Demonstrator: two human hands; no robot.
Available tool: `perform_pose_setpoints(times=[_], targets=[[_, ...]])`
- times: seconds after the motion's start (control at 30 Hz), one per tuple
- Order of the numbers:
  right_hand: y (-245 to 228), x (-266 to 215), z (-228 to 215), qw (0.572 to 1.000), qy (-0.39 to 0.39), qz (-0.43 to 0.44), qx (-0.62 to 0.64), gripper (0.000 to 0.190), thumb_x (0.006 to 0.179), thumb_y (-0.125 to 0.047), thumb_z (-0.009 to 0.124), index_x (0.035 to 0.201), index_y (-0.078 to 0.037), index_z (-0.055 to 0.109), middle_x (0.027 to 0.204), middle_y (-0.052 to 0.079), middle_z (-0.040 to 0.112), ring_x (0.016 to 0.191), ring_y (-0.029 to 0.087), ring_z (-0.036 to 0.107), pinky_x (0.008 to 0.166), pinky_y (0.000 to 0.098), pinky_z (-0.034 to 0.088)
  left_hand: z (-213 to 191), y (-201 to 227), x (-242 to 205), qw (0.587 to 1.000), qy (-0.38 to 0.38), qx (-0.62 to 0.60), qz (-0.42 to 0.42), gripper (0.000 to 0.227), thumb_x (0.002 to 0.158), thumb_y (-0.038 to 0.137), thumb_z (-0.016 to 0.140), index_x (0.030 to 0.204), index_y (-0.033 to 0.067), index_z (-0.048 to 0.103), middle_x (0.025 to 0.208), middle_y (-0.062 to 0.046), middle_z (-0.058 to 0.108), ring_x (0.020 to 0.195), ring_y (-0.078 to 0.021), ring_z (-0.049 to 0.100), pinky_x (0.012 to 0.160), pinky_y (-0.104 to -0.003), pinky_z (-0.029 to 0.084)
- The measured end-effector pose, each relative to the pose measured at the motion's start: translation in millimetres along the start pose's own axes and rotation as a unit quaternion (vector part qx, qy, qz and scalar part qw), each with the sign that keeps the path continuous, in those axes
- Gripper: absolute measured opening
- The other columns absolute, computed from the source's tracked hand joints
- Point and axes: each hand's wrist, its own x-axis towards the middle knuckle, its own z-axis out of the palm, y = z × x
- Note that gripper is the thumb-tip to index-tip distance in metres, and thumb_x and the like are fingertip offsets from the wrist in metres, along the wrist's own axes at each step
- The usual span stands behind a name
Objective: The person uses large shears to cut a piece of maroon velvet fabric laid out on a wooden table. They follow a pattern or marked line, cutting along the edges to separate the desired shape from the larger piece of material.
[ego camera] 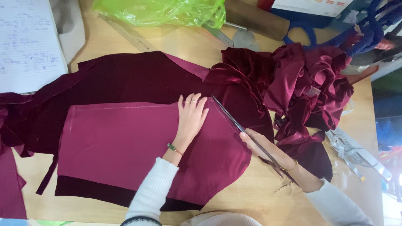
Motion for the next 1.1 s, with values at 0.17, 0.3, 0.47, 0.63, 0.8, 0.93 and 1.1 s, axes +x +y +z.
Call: perform_pose_setpoints(times=[0.17, 0.3, 0.47, 0.63, 0.8, 0.93, 1.1], targets=[[1.2, -0.4, 1.1, 1.000, 0.005, -0.007, 0.009, 0.042, 0.103, -0.053, 0.045, 0.091, -0.015, 0.057, 0.060, -0.003, 0.041, 0.045, 0.007, 0.044, 0.038, 0.0207, 0.033, 12.8, -7.1, 23.6, 0.999, -0.049, -0.007, -0.014, 0.023, 0.091, 0.032, 0.073, 0.112, 0.0250, 0.067, 0.106, 0.005, 0.053, 0.116, -0.0176, 0.050, 0.101, -0.046, 0.039], [-19.0, -20.1, -4.3, 0.999, 0.007, -0.016, -0.036, 0.044, 0.103, -0.054, 0.044, 0.089, -0.016, 0.060, 0.057, -0.003, 0.045, 0.047, 0.009, 0.049, 0.040, 0.0237, 0.037, 34.8, -16.5, 30.8, 0.996, -0.080, -0.038, -0.017, 0.015, 0.082, 0.031, 0.076, 0.091, 0.0284, 0.064, 0.095, 0.009, 0.050, 0.106, -0.0154, 0.049, 0.094, -0.042, 0.039], [39.1, -23.2, -2.7, 0.989, 0.092, 0.025, -0.111, 0.039, 0.095, -0.051, 0.060, 0.117, -0.019, 0.067, 0.088, 0.018, 0.072, 0.089, 0.034, 0.070, 0.081, 0.0472, 0.055, 20.1, -17.2, 32.6, 0.994, -0.100, -0.049, -0.003, 0.016, 0.084, 0.029, 0.072, 0.092, 0.0276, 0.059, 0.094, 0.007, 0.054, 0.105, -0.0160, 0.052, 0.094, -0.042, 0.039], [96.3, -48.9, -9.0, 0.956, 0.227, 0.113, -0.149, 0.055, 0.082, -0.056, 0.078, 0.123, -0.022, 0.065, 0.101, 0.016, 0.076, 0.105, 0.037, 0.072, 0.095, 0.0500, 0.055, -20.7, -30.6, 31.6, 0.990, -0.133, -0.041, -0.014, 0.024, 0.087, 0.029, 0.070, 0.108, 0.0264, 0.060, 0.101, 0.003, 0.062, 0.103, -0.0205, 0.058, 0.092, -0.045, 0.041], [140.5, -73.0, -30.4, 0.937, 0.275, 0.087, -0.196, 0.071, 0.080, -0.036, 0.082, 0.141, -0.014, 0.052, 0.121, 0.020, 0.064, 0.117, 0.042, 0.066, 0.102, 0.0550, 0.053, -47.8, -78.6, 14.4, 0.994, -0.108, 0.016, -0.022, 0.023, 0.089, 0.040, 0.071, 0.108, 0.0289, 0.065, 0.101, 0.005, 0.061, 0.106, -0.0204, 0.057, 0.094, -0.047, 0.041], [151.9, -85.6, -35.0, 0.948, 0.245, -0.003, -0.205, 0.074, 0.085, -0.018, 0.073, 0.152, -0.015, 0.042, 0.115, 0.018, 0.055, 0.111, 0.035, 0.058, 0.102, 0.0447, 0.044, -90.8, -97.1, 6.9, 0.991, -0.118, 0.047, -0.036, 0.014, 0.095, 0.033, 0.071, 0.098, 0.0191, 0.071, 0.098, -0.001, 0.066, 0.095, -0.0263, 0.060, 0.084, -0.048, 0.044], [160.7, -83.9, -27.0, 0.812, 0.322, -0.036, -0.486, 0.062, 0.091, -0.056, 0.058, 0.140, -0.018, 0.059, 0.118, 0.010, 0.064, 0.104, 0.037, 0.064, 0.079, 0.0558, 0.055, -101.6, -127.3, -9.3, 0.994, -0.092, 0.048, -0.042, 0.017, 0.097, 0.035, 0.071, 0.096, 0.0194, 0.067, 0.093, 0.001, 0.061, 0.089, -0.0263, 0.058, 0.075, -0.047, 0.044]])
